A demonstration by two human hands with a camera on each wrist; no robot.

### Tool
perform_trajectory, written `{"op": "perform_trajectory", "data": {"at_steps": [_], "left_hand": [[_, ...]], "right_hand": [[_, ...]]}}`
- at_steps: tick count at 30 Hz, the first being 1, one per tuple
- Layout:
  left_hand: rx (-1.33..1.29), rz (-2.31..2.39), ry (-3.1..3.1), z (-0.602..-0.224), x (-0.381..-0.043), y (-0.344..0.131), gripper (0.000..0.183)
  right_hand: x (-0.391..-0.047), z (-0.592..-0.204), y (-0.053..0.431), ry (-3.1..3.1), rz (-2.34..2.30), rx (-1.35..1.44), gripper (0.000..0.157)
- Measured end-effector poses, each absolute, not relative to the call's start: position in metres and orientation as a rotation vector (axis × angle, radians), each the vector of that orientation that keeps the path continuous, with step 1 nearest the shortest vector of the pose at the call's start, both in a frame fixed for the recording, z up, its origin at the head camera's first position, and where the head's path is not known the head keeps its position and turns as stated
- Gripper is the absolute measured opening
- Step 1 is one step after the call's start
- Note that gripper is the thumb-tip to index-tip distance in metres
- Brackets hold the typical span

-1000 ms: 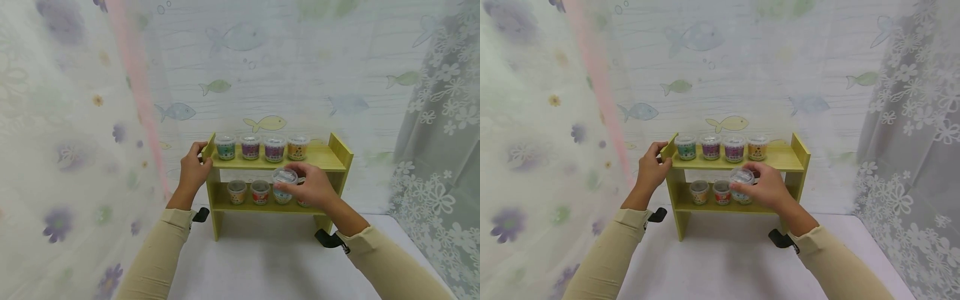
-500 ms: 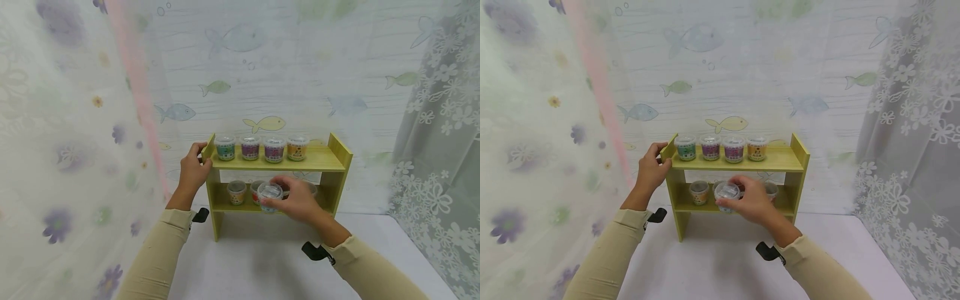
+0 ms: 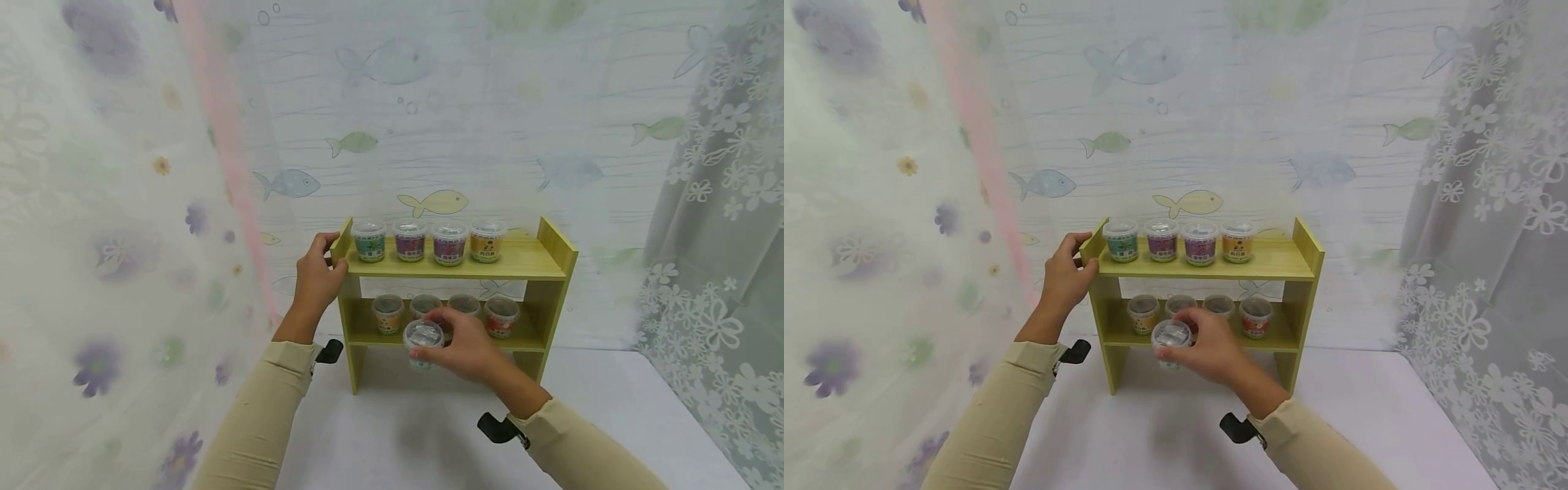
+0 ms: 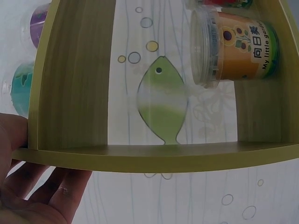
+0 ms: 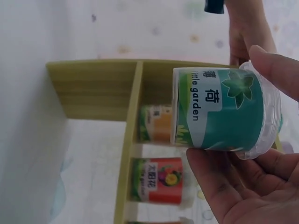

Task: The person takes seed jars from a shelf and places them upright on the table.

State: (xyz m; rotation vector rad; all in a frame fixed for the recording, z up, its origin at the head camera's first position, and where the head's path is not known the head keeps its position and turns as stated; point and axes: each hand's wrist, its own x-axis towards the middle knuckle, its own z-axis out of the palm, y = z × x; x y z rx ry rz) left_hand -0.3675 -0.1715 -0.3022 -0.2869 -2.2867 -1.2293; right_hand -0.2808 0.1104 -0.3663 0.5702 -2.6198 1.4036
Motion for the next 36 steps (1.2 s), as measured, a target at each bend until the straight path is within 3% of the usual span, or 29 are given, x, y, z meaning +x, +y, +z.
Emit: {"op": "perform_trajectory", "data": {"at_steps": [24, 36], "left_hand": [[-0.268, -1.227, -2.291, -0.301, -0.369, -0.169, 0.051], [-0.27, -1.256, -2.271, -0.303, -0.369, -0.17, 0.051]], "right_hand": [[-0.287, -0.416, 0.075, -2.662, 1.585, 0.68, 0.065], [-0.3, -0.441, 0.056, -2.638, 1.781, 0.774, 0.055]]}}
